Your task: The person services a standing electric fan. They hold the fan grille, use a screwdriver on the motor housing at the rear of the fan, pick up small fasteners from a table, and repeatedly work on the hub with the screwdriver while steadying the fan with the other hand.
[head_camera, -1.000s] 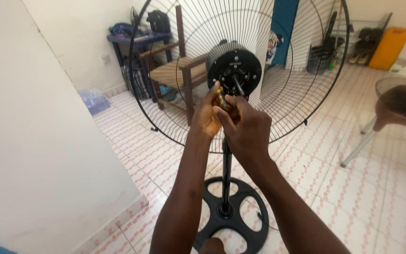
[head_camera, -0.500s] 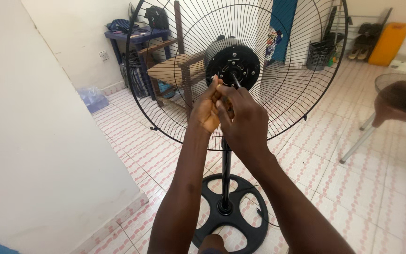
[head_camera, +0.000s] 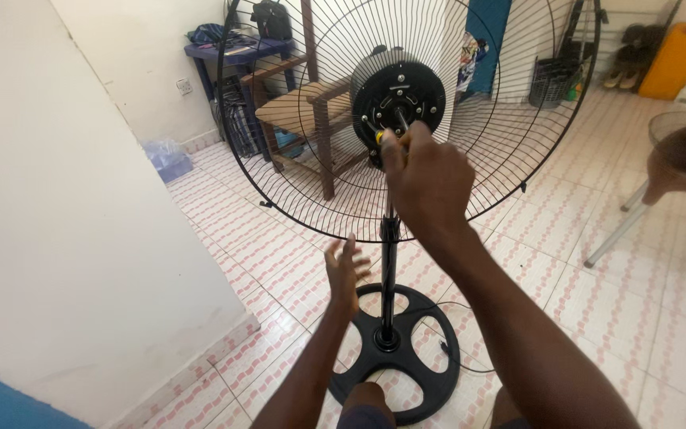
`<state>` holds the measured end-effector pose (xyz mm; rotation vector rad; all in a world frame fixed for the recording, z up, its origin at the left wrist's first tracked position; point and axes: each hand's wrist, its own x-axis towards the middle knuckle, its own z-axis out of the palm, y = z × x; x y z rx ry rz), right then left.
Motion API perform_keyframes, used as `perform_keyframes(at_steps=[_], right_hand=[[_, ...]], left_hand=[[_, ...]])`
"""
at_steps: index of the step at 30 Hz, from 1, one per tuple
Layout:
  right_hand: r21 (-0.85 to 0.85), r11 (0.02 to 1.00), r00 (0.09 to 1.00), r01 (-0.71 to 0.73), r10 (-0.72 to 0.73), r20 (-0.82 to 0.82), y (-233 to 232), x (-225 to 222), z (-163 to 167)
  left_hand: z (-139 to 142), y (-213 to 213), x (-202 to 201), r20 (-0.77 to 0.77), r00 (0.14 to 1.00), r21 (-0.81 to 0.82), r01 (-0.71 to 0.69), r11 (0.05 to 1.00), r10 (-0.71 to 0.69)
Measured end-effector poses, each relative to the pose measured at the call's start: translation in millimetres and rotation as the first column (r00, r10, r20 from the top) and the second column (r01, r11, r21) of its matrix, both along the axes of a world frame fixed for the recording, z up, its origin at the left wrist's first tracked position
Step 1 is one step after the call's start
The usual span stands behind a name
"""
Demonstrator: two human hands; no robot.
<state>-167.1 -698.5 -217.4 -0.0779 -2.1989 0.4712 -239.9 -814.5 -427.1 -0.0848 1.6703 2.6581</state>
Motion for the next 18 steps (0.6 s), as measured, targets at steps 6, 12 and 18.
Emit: perform_keyframes(at_steps=[6, 12, 18], right_hand=[[0.011, 0.993, 0.979, -0.12, 0.12, -0.167, -2.7, 1.1, -2.0], [0.197, 0.978, 0.987, -0.067, 0.093, -0.13, -8.4, 2.3, 0.4], [0.243, 0.969, 0.999, -0.03, 0.033, -0.008, 2.1, -12.9, -3.9]], left_hand=[[38.3, -18.8, -25.5, -0.1, 0.963, -0.128, 0.238, 0.963, -0.251], [56.8, -25.7, -23.3, -0.162, 0.888, -0.261, 0.382, 0.887, -0.43], [60.3, -26.3, -15.1, -0.214, 0.865, -0.281, 0.391, 0.876, -0.455]])
